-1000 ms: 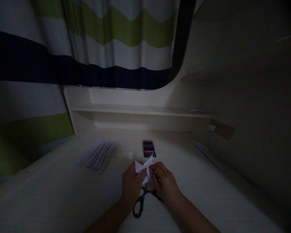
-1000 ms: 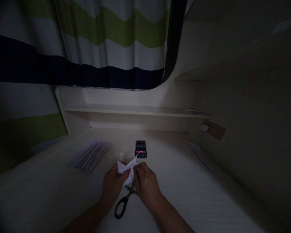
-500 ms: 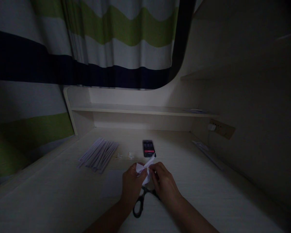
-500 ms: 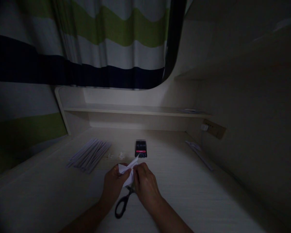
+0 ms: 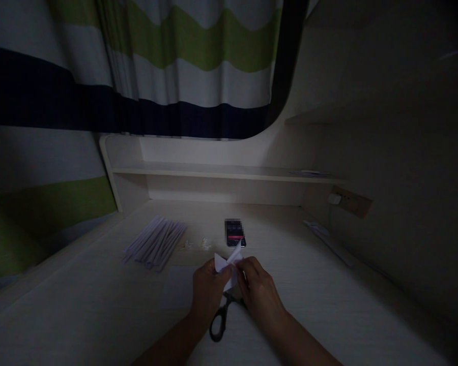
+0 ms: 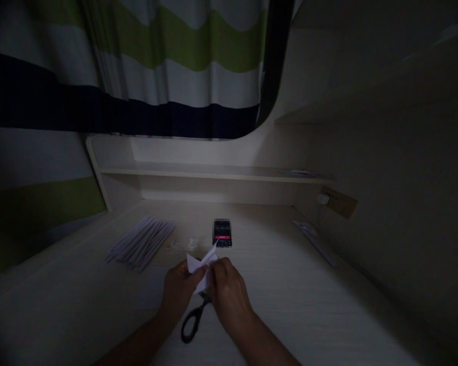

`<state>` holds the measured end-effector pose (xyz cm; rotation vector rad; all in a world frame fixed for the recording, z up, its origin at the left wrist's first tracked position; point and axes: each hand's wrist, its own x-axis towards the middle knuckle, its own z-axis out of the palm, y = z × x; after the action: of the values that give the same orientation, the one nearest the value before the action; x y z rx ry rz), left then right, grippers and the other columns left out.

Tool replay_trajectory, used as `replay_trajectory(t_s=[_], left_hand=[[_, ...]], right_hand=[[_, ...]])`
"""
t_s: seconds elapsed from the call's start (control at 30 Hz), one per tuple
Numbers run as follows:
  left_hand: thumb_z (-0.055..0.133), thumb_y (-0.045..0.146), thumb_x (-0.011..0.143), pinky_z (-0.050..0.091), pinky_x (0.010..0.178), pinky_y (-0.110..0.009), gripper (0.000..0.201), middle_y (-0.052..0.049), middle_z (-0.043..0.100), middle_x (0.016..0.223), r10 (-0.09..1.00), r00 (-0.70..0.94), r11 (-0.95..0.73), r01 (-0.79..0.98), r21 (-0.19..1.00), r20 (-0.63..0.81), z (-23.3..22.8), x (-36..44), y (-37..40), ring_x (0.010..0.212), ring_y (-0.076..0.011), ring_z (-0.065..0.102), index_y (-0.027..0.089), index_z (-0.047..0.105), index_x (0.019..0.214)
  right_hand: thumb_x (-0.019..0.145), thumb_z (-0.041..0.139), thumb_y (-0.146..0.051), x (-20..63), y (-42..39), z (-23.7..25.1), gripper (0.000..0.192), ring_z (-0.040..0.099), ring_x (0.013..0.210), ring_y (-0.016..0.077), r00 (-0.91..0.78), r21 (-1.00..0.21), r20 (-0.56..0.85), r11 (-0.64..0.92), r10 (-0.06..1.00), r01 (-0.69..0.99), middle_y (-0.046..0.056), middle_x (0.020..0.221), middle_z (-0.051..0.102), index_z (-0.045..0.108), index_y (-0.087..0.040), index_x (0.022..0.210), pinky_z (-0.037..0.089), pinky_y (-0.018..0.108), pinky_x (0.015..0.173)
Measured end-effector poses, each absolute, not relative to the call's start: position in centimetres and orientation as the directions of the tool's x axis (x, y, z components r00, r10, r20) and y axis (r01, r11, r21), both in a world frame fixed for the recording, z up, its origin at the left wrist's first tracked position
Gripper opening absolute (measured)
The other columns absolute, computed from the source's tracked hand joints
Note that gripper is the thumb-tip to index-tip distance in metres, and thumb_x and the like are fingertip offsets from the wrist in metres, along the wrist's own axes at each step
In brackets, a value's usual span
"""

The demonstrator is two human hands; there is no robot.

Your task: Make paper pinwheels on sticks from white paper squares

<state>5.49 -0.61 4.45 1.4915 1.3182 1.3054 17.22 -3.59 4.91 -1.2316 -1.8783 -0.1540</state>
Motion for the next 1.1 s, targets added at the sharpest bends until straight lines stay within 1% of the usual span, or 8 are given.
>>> replay_trajectory(t_s=[0.2,0.33,0.43,0.6,0.73,0.9,1.0,1.1], left_hand=[[0.057,0.030,0.065,0.041,0.051,-0.021,0.015,0.001,0.064,0.059,0.962,-0.030,-0.256,0.243,0.935,0.271,4.3,5.5,-0.5,0.057,-0.0152,0.058,0.017,0.063,0.065],[0.057,0.031,0.064,0.039,0.049,-0.020,0.015,0.002,0.062,0.056,0.961,-0.030,-0.260,0.260,0.930,0.277,4.3,5.5,-0.4,0.054,-0.0143,0.056,0.017,0.063,0.066],[0.056,0.032,0.064,0.038,0.047,-0.020,0.016,0.002,0.060,0.053,0.963,-0.024,-0.256,0.250,0.934,0.270,4.3,5.5,-0.5,0.052,-0.0139,0.055,0.017,0.061,0.064],[0.055,0.030,0.065,0.040,0.050,-0.020,0.015,0.002,0.062,0.056,0.958,-0.021,-0.266,0.296,0.917,0.285,4.1,5.6,-0.7,0.055,-0.0146,0.057,0.017,0.061,0.065],[0.054,0.029,0.066,0.041,0.052,-0.020,0.014,0.002,0.062,0.058,0.953,-0.012,-0.284,0.311,0.907,0.303,4.3,5.7,-1.1,0.056,-0.0147,0.058,0.018,0.062,0.067],[0.054,0.027,0.066,0.041,0.054,-0.020,0.012,0.002,0.062,0.057,0.937,0.009,-0.329,0.368,0.870,0.350,4.7,5.7,-1.4,0.056,-0.0145,0.058,0.018,0.062,0.066],[0.053,0.024,0.066,0.041,0.054,-0.020,0.010,0.002,0.062,0.057,0.931,0.023,-0.344,0.383,0.857,0.364,4.7,5.8,-1.4,0.055,-0.0137,0.057,0.019,0.062,0.066],[0.052,0.023,0.067,0.041,0.054,-0.020,0.011,0.002,0.063,0.058,0.932,0.021,-0.340,0.395,0.853,0.362,4.5,5.7,-1.2,0.056,-0.0136,0.058,0.018,0.061,0.065]], right_hand=[[0.074,0.041,0.001,17.2,-3.5,4.4,0.025,0.054,0.070,0.0210,-0.206,-0.224,0.657,0.449,0.725,0.865,0.012,0.084,0.052,0.051,-0.013,0.093,0.050,0.035,0.062],[0.074,0.042,0.000,17.1,-3.4,4.1,0.026,0.054,0.074,0.0219,-0.202,-0.215,0.680,0.455,0.705,0.864,0.011,0.086,0.052,0.051,-0.015,0.094,0.050,0.036,0.064],[0.077,0.040,-0.002,17.0,-3.4,4.2,0.022,0.054,0.069,0.0195,-0.168,-0.291,0.679,0.473,0.714,0.832,0.009,0.082,0.051,0.051,-0.015,0.090,0.050,0.033,0.061],[0.081,0.038,-0.009,16.7,-3.6,4.7,0.016,0.055,0.065,0.0172,-0.060,-0.477,0.660,0.479,0.749,0.736,0.007,0.076,0.052,0.053,-0.015,0.084,0.048,0.030,0.060],[0.080,0.041,-0.013,16.7,-3.8,5.1,0.015,0.057,0.065,0.0178,0.029,-0.603,0.597,0.425,0.801,0.675,0.007,0.072,0.056,0.057,-0.014,0.079,0.047,0.029,0.062],[0.077,0.045,-0.017,16.7,-3.6,5.1,0.012,0.057,0.058,0.0166,0.133,-0.708,0.533,0.354,0.836,0.612,0.004,0.065,0.060,0.057,-0.016,0.072,0.046,0.026,0.053],[0.078,0.043,-0.015,16.6,-3.6,4.9,0.014,0.057,0.059,0.0171,0.097,-0.641,0.592,0.394,0.800,0.659,0.005,0.066,0.059,0.055,-0.016,0.072,0.047,0.027,0.054],[0.080,0.036,-0.009,16.5,-3.7,4.6,0.019,0.056,0.065,0.0187,-0.058,-0.442,0.694,0.489,0.718,0.752,0.009,0.074,0.056,0.054,-0.013,0.080,0.049,0.031,0.058]])
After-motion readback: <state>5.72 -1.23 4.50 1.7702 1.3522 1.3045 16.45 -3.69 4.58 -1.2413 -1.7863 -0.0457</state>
